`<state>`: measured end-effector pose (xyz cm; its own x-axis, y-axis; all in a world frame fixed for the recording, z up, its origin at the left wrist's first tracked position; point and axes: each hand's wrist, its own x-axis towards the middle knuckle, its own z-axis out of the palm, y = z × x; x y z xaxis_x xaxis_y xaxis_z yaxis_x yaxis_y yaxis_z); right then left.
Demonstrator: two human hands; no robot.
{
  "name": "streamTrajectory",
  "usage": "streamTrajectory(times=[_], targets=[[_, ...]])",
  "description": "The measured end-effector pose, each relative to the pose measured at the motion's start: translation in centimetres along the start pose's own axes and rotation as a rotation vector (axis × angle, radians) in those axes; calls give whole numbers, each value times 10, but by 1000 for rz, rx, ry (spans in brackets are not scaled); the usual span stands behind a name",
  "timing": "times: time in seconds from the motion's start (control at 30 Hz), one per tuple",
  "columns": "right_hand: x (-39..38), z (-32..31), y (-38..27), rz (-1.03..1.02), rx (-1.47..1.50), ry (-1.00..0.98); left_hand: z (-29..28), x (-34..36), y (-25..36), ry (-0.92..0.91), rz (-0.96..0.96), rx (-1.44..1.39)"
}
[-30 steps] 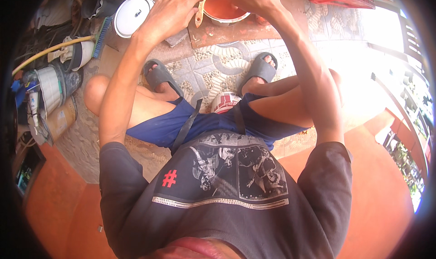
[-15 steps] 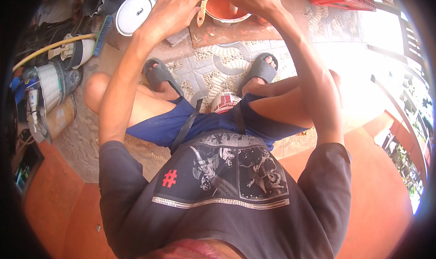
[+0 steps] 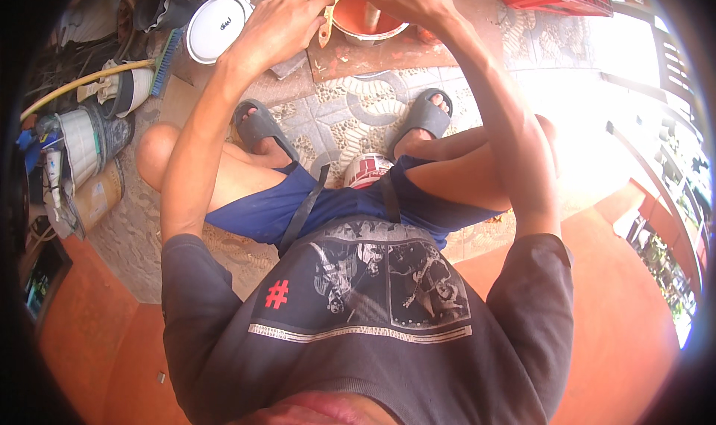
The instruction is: The person sits on the floor and stirs red paint in a bucket using a wooden stick. They then transfer some of the red paint into a smaller container and stir it again.
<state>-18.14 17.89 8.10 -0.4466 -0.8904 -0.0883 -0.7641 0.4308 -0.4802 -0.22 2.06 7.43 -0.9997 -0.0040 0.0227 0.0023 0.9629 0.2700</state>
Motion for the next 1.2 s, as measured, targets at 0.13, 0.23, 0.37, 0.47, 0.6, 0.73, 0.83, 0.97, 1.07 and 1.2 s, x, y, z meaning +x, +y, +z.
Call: streamTrajectory(times=[0.13, 0.23, 0.37, 0.47, 0.6, 0.73, 0.83, 0.97, 1.07, 1.2], targets=[[-2, 7, 2, -183, 277, 146, 4, -1, -2, 29, 7, 4], [-4, 11, 14, -192, 150, 233, -5, 2, 4, -15, -12, -11], [-5, 9, -1, -44, -130, 201, -4, -2, 2, -13, -20, -6], [1, 21, 16, -116, -316, 201, -3, -1, 1, 4, -8, -5], [5, 20, 29, -336, -411, 295, -5, 0, 3, -4, -11, -40], [7, 21, 37, -463, -888, 285, 8, -1, -3, 31, 16, 11], [2, 18, 37, -446, -591, 320, 8, 0, -1, 4, 14, 6], [4, 14, 33, -575, -796, 321, 3, -3, 3, -13, -3, -10], [5, 20, 39, -516, -658, 241, 4, -4, 1, 13, 21, 15], [3, 13, 31, -369, -168, 175, -5, 4, 3, 39, 60, -7]])
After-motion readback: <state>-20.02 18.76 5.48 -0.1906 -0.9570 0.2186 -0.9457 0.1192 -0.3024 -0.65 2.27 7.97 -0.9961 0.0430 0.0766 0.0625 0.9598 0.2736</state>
